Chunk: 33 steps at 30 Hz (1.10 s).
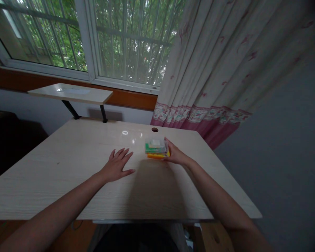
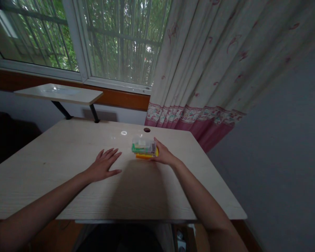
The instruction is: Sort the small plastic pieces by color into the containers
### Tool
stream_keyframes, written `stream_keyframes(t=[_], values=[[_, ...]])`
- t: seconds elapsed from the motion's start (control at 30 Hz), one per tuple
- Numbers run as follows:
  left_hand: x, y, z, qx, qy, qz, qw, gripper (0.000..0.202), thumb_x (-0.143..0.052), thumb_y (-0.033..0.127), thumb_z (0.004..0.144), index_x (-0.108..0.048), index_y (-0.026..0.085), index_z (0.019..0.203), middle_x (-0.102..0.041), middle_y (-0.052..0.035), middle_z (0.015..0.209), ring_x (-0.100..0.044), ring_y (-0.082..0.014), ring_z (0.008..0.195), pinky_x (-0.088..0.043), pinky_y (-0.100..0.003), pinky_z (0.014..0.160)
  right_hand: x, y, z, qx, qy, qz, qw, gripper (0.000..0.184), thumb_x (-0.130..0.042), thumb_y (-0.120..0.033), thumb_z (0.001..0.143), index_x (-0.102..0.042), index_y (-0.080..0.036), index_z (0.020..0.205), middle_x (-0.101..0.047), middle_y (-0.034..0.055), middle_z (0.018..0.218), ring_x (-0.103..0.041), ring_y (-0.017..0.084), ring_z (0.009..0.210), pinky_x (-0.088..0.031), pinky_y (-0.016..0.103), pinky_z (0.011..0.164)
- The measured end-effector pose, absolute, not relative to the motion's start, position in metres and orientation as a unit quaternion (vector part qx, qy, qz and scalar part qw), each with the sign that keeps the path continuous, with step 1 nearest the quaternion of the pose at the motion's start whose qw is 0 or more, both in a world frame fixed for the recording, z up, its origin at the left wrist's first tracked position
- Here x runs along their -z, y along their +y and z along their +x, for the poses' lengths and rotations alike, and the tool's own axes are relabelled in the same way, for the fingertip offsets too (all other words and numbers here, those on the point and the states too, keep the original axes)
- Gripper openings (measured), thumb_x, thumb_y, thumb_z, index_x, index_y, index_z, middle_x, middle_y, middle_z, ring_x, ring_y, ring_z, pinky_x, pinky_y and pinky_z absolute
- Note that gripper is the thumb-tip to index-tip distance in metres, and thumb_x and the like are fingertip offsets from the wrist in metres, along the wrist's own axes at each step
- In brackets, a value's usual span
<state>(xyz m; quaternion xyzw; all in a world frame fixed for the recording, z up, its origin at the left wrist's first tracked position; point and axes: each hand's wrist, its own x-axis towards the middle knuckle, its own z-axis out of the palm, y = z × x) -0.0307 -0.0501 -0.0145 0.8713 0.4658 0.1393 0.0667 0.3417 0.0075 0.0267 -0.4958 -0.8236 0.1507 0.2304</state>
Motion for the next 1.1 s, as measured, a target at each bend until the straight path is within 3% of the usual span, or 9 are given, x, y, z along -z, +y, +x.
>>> stream_keyframes(t=[0.1,0.17,0.27,0.4,0.6,0.73,0.87,1.0,1.1], values=[[0.013,-0.049,-0.029,-0.179,0.469,0.861,0.081,0.091,-0.05,0.07,0.087,-0.018,0.022,0.157,-0.025,-0.0179,0.161,-0.026,-0.0362,0.148,-0.013,-0.066,0.117,-0.047,0.002,0.329,-0.165,-0.809,-0.485,0.287,0.127,-0.083,-0.053,0.064,-0.006,-0.017,0.158,-0.02,0.0235,0.161,-0.026,0.033,0.149,-0.023,0.053,0.12],[0.012,-0.047,-0.026,-0.221,0.471,0.849,0.096,0.103,-0.06,0.068,0.082,-0.01,0.021,0.158,-0.023,-0.0195,0.161,-0.026,-0.0373,0.147,-0.017,-0.064,0.117,-0.066,-0.004,0.32,-0.126,-0.827,-0.461,0.296,0.125,-0.083,-0.056,0.064,-0.01,-0.019,0.158,-0.021,0.0218,0.161,-0.025,0.033,0.149,-0.022,0.054,0.12],[0.008,-0.045,-0.021,-0.294,0.433,0.842,0.13,0.121,-0.076,0.059,0.071,-0.003,0.018,0.159,-0.019,-0.0213,0.162,-0.025,-0.0379,0.147,-0.027,-0.057,0.117,-0.09,-0.02,0.297,-0.073,-0.89,-0.384,0.236,0.114,-0.082,-0.056,0.066,-0.022,-0.022,0.157,-0.028,0.0177,0.16,-0.026,0.032,0.149,-0.024,0.053,0.12],[0.006,-0.048,-0.015,-0.307,0.313,0.882,0.17,0.098,-0.075,0.04,0.079,-0.017,0.026,0.157,-0.023,-0.015,0.162,-0.027,-0.0326,0.148,-0.03,-0.051,0.118,-0.088,-0.046,0.263,-0.036,-0.946,-0.28,0.157,0.091,-0.079,-0.054,0.072,-0.039,-0.027,0.15,-0.036,0.013,0.157,-0.026,0.031,0.149,-0.023,0.054,0.12],[0.007,-0.049,-0.011,-0.326,0.291,0.877,0.201,0.067,-0.07,0.033,0.084,-0.04,0.025,0.144,-0.047,-0.013,0.145,-0.043,-0.0287,0.135,-0.038,-0.048,0.112,-0.051,-0.076,0.248,-0.083,-0.944,-0.263,0.182,0.071,-0.063,-0.044,0.089,-0.035,-0.023,0.151,-0.04,0.0143,0.154,-0.037,0.024,0.144,-0.034,0.046,0.117],[0.002,-0.051,-0.009,-0.343,0.303,0.858,0.234,0.045,-0.06,0.031,0.092,-0.049,0.024,0.135,-0.057,-0.011,0.124,-0.055,-0.025,0.116,-0.046,-0.042,0.1,-0.051,-0.089,0.255,-0.073,-0.924,-0.322,0.194,0.07,-0.065,-0.04,0.087,-0.037,-0.024,0.15,-0.041,0.0146,0.153,-0.04,0.028,0.141,-0.036,0.051,0.116],[0.001,-0.052,-0.009,-0.364,0.32,0.837,0.256,0.04,-0.055,0.033,0.095,-0.052,0.022,0.133,-0.057,-0.0107,0.118,-0.056,-0.0235,0.108,-0.047,-0.038,0.093,-0.059,-0.099,0.261,-0.121,-0.895,-0.385,0.189,0.063,-0.064,-0.031,0.087,-0.041,-0.025,0.146,-0.05,0.0143,0.143,-0.051,0.028,0.131,-0.047,0.05,0.107],[0.007,-0.048,-0.011,-0.392,0.367,0.794,0.284,0.043,-0.057,0.037,0.092,-0.054,0.021,0.132,-0.058,-0.0093,0.113,-0.057,-0.0198,0.091,-0.048,-0.031,0.077,-0.05,-0.1,0.268,-0.217,-0.858,-0.417,0.208,0.062,-0.057,-0.018,0.088,-0.039,-0.027,0.146,-0.045,0.0137,0.144,-0.065,0.017,0.101,-0.06,0.038,0.087],[0.009,-0.044,-0.011,-0.436,0.409,0.729,0.333,0.045,-0.062,0.039,0.088,-0.056,0.019,0.128,-0.059,-0.0074,0.108,-0.058,-0.0183,0.086,-0.048,-0.029,0.075,-0.039,-0.094,0.271,-0.219,-0.869,-0.4,0.192,0.059,-0.052,-0.012,0.088,-0.043,-0.025,0.144,-0.044,0.0148,0.146,-0.065,0.016,0.103,-0.058,0.039,0.091]])
